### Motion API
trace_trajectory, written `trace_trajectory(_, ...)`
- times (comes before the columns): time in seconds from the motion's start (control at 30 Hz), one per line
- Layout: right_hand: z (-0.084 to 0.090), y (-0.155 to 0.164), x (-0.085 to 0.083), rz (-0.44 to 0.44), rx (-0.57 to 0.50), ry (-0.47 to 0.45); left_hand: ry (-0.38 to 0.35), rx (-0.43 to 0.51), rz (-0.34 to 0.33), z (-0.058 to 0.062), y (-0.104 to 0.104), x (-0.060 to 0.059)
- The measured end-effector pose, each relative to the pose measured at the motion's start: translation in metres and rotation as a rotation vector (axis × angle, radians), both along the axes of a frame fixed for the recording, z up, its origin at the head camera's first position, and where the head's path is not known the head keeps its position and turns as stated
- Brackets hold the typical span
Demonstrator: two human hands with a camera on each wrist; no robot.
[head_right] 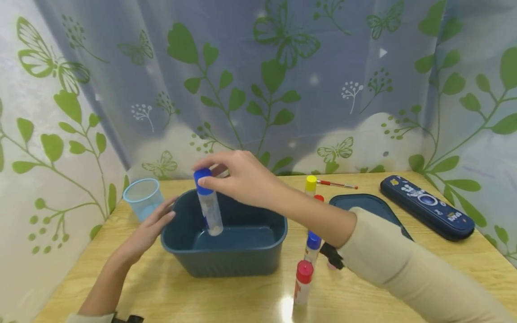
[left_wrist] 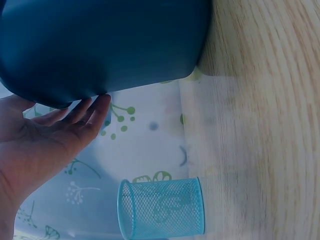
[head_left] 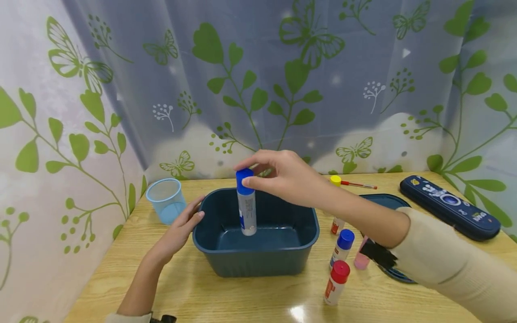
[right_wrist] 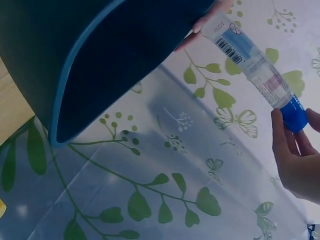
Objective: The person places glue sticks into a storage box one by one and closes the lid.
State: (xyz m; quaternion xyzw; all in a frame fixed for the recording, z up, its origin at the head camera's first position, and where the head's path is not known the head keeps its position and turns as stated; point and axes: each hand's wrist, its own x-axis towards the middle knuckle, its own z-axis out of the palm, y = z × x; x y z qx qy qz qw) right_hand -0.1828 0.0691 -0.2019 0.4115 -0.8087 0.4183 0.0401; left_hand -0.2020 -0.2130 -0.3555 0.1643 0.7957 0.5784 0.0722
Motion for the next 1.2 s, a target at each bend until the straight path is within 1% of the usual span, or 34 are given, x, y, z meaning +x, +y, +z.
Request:
trace_trajectory(0.1, -0.005, -0.010, -0.015, 0.036, 0.037, -0.039, -0.006, -0.007, 0.007, 0.001, 0.001, 0.000)
trace_trajectory(0.3, -0.023, -0.027, -0.036, 0.093, 0.086, -0.178, -0.018, -0.016, 0.011, 0.000, 0.001, -0.001)
trace_trajectory(0.4, -0.032, -0.034, -0.044, 0.120, 0.074, -0.257, -0.018, -0.011, 0.004, -0.001, 0.000, -0.002)
trace_trajectory(0.5, -0.041, -0.040, -0.049, 0.151, 0.053, -0.315, -0.018, 0.003, -0.004, -0.002, -0.001, -0.003)
trace_trajectory(0.57, -0.047, -0.044, -0.052, 0.155, 0.052, -0.343, -0.016, 0.009, -0.006, -0.002, -0.001, -0.004)
trace_trajectory(0.63, -0.054, -0.048, -0.056, 0.155, 0.068, -0.350, -0.014, 0.010, -0.008, -0.002, -0.001, -0.005)
trace_trajectory(0.77, -0.066, -0.054, -0.060, 0.112, 0.130, -0.354, -0.014, -0.003, -0.005, 0.001, -0.001, -0.003)
trace_trajectory(0.83, -0.070, -0.056, -0.060, 0.092, 0.143, -0.368, -0.022, -0.007, -0.003, 0.002, 0.000, -0.001)
trace_trajectory(1.03, -0.086, -0.060, -0.059, 0.072, 0.118, -0.451, -0.031, -0.010, -0.001, 0.003, 0.000, 0.000)
trace_trajectory(1.2, -0.095, -0.061, -0.056, 0.058, 0.122, -0.486, -0.021, -0.011, -0.002, 0.002, -0.001, -0.001)
